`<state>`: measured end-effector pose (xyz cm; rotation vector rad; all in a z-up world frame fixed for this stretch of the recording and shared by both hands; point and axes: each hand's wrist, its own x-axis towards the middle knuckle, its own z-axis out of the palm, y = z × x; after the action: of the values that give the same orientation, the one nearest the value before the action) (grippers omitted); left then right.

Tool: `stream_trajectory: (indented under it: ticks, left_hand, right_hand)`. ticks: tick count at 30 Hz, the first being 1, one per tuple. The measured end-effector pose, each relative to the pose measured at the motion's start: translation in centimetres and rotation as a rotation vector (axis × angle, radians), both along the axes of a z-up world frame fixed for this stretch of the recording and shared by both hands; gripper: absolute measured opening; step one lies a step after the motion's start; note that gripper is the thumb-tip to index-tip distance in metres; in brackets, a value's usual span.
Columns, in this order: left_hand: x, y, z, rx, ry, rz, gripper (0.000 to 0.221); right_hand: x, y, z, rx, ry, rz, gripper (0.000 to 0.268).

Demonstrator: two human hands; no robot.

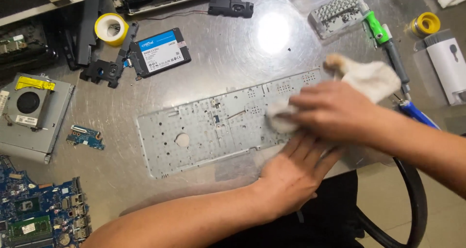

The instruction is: Cleaning a laptop keyboard frame and using a soldering iron to melt plastic rivets to secure the keyboard.

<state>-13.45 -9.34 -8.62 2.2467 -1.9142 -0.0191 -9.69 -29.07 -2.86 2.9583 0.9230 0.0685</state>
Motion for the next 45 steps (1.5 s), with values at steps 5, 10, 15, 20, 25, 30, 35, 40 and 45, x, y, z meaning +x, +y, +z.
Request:
stream_trajectory:
  ticks: [5, 10, 15, 20, 25, 30, 35, 40, 45]
  left_hand:
    - [0.2, 0.2, 0.5, -0.113, 0.032, 0.011, 0.082]
    - [-0.3, 0.0, -1.2, -0.113, 0.121, -0.009, 0.059]
    - [0.5, 0.2, 1.4, -0.074, 0.043, -0.016, 0.069]
    - [-0.8, -0.1, -1.8, -0.075, 0.341, -0.012, 0.049]
    - [0.4, 0.0, 1.0, -0.022, 0.036, -0.036, 0.074]
    - [-0.2, 0.5, 0.1, -0.294, 0.308, -0.018, 0.052]
    - [0.3, 0.3, 0.9, -0.089, 0.014, -0.011, 0.065]
    - [0.1, 0.3, 0.3, -0.133, 0.12, -0.041, 0.086]
    - [0.7, 0.5, 1.4, -0.112, 0.044, -0.042, 0.087]
  right_hand:
    - [0.0, -1.3, -0.3, 0.067, 0.057, -0.014, 0.037]
    - [-0.8, 1.4, 0.5, 0.105, 0.056, 0.111, 0.022]
    - [0.1, -1.3, -0.1, 0.047, 0.052, -0.026, 0.029]
    - [-2.4, 2.7, 0.6, 0.153, 0.087, 0.351, 0.017]
    - [-0.4, -2.1, -0.2, 0.048, 0.068, -0.041, 0.035]
    - [-1.7, -0.2, -0.2, 0.179, 0.089, 0.225, 0.025]
    - [-1.5, -2.8, -1.2, 0.048, -0.044, -0.06, 0.023]
    - [-2.3, -1.9, -0.5, 0.068, -0.054, 0.103, 0.024]
    - [-2.1, -0.9, -0.2, 0.073, -0.106, 0.033, 0.022]
